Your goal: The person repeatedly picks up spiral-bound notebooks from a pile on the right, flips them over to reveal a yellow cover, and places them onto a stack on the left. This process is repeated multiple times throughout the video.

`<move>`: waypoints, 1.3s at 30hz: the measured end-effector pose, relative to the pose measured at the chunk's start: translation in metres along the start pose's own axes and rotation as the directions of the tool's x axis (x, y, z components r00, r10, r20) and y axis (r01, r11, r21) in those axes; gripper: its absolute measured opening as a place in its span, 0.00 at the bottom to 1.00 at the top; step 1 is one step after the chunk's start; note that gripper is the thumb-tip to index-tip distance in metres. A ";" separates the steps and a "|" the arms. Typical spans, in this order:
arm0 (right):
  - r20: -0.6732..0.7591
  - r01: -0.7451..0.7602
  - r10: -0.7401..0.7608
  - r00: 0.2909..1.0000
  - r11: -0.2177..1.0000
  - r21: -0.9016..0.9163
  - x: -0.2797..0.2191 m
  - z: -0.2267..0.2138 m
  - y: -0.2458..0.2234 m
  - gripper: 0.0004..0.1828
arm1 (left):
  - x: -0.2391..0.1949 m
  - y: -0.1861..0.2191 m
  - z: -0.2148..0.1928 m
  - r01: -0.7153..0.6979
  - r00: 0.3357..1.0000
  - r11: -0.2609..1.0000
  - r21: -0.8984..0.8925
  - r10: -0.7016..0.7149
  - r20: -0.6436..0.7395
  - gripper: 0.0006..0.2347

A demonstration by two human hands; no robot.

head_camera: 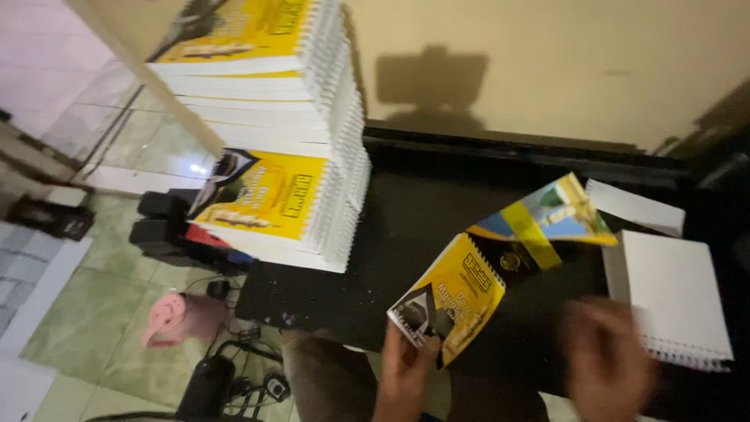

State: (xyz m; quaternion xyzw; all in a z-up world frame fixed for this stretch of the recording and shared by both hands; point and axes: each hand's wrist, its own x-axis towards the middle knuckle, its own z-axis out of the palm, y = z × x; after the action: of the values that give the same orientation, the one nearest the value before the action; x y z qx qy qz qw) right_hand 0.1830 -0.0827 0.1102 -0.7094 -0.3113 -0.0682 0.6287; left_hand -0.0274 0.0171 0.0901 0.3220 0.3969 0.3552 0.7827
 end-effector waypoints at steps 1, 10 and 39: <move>0.230 0.165 -0.139 0.963 0.982 -0.097 0.006 0.008 -0.020 0.06 | -0.004 0.008 0.007 0.064 0.993 0.995 -0.082 -0.072 -0.099 0.28; 0.603 -0.308 0.256 0.756 0.951 -0.017 0.012 0.010 0.001 0.29 | 0.009 -0.023 -0.036 -0.344 0.919 0.939 0.014 0.333 0.212 0.16; 0.681 -0.062 0.154 0.716 0.986 -0.158 0.015 0.017 0.011 0.17 | 0.033 0.036 0.002 -0.590 0.801 0.737 0.330 0.482 0.355 0.11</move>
State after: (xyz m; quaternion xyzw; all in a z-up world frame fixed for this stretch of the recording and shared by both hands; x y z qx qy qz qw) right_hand 0.1956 -0.0611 0.1052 -0.7380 -0.4764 0.2185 0.4251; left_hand -0.0218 0.0623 0.1063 0.6268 0.2533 0.4288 0.5992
